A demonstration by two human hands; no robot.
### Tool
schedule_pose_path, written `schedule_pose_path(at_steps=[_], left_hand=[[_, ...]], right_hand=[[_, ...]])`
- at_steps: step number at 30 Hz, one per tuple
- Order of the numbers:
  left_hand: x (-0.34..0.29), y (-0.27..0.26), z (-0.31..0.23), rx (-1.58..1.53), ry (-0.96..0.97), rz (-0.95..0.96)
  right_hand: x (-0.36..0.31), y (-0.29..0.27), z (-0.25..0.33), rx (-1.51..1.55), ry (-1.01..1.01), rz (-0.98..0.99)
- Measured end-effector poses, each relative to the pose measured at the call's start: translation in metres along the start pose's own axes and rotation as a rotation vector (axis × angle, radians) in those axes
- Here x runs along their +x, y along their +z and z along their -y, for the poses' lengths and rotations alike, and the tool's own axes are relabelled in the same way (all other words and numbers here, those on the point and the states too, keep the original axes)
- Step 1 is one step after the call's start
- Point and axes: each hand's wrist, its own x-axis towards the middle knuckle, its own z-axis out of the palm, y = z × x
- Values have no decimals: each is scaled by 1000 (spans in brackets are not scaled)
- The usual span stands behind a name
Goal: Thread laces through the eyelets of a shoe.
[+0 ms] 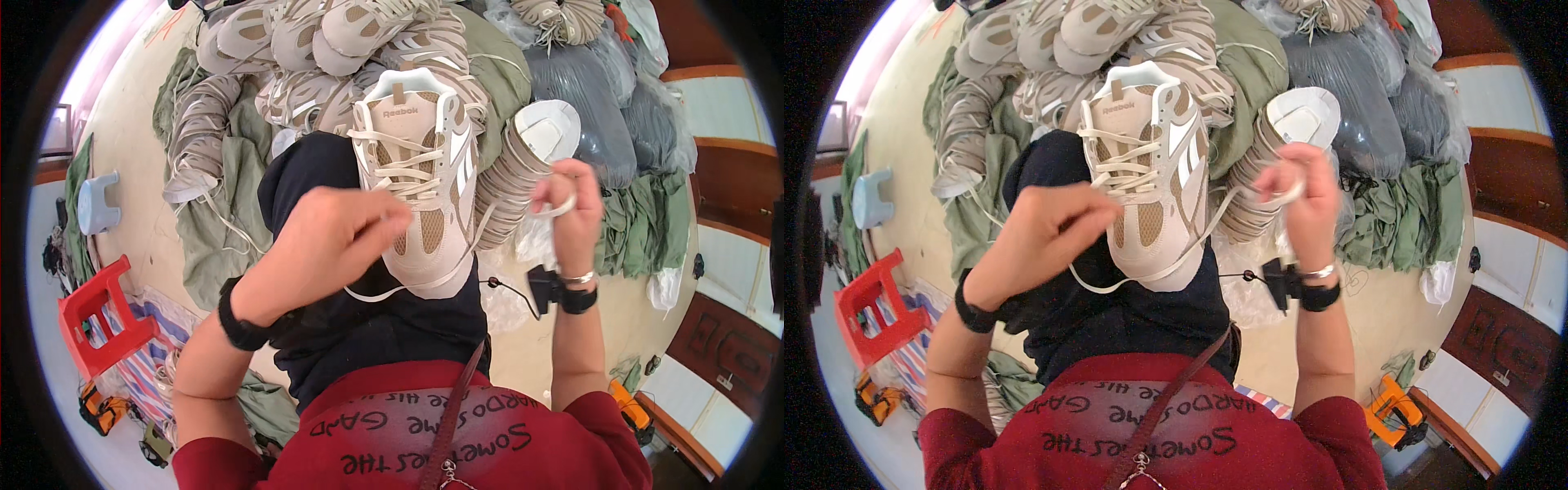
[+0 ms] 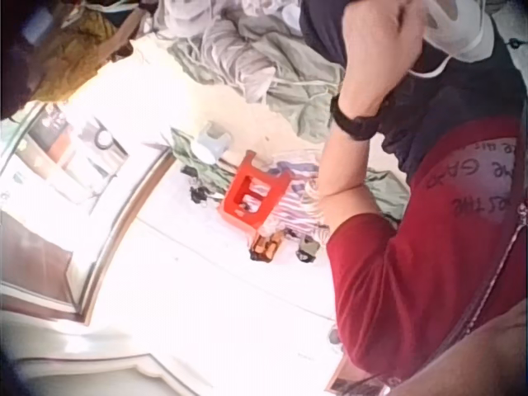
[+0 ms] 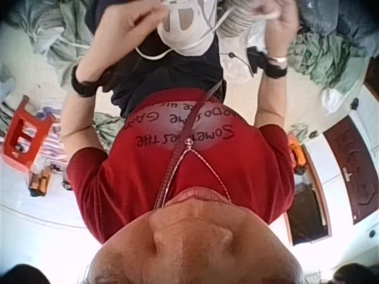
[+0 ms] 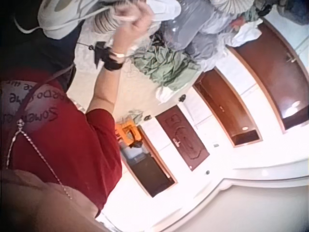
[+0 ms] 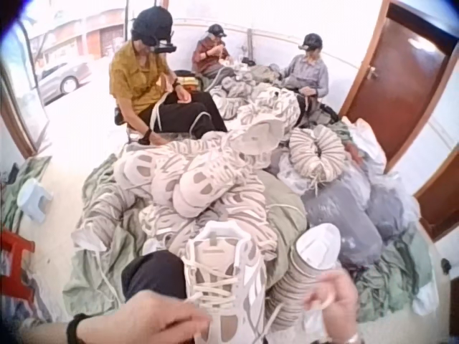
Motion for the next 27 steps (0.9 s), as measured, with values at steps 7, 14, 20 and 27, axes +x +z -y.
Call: schedule_pose_path(at_steps=[7, 14, 20, 27], left_hand=[[40, 29, 22, 173, -102, -393], [47, 38, 23, 295, -97, -481], [50, 38, 19, 265, -85, -574], [48, 40, 19, 282, -73, -569]], right_hand=[[10, 74, 1, -13, -54, 149], [16, 83, -10, -206, -150, 103], [16, 85, -8, -274, -219, 62], [15, 87, -7, -250, -203, 72]])
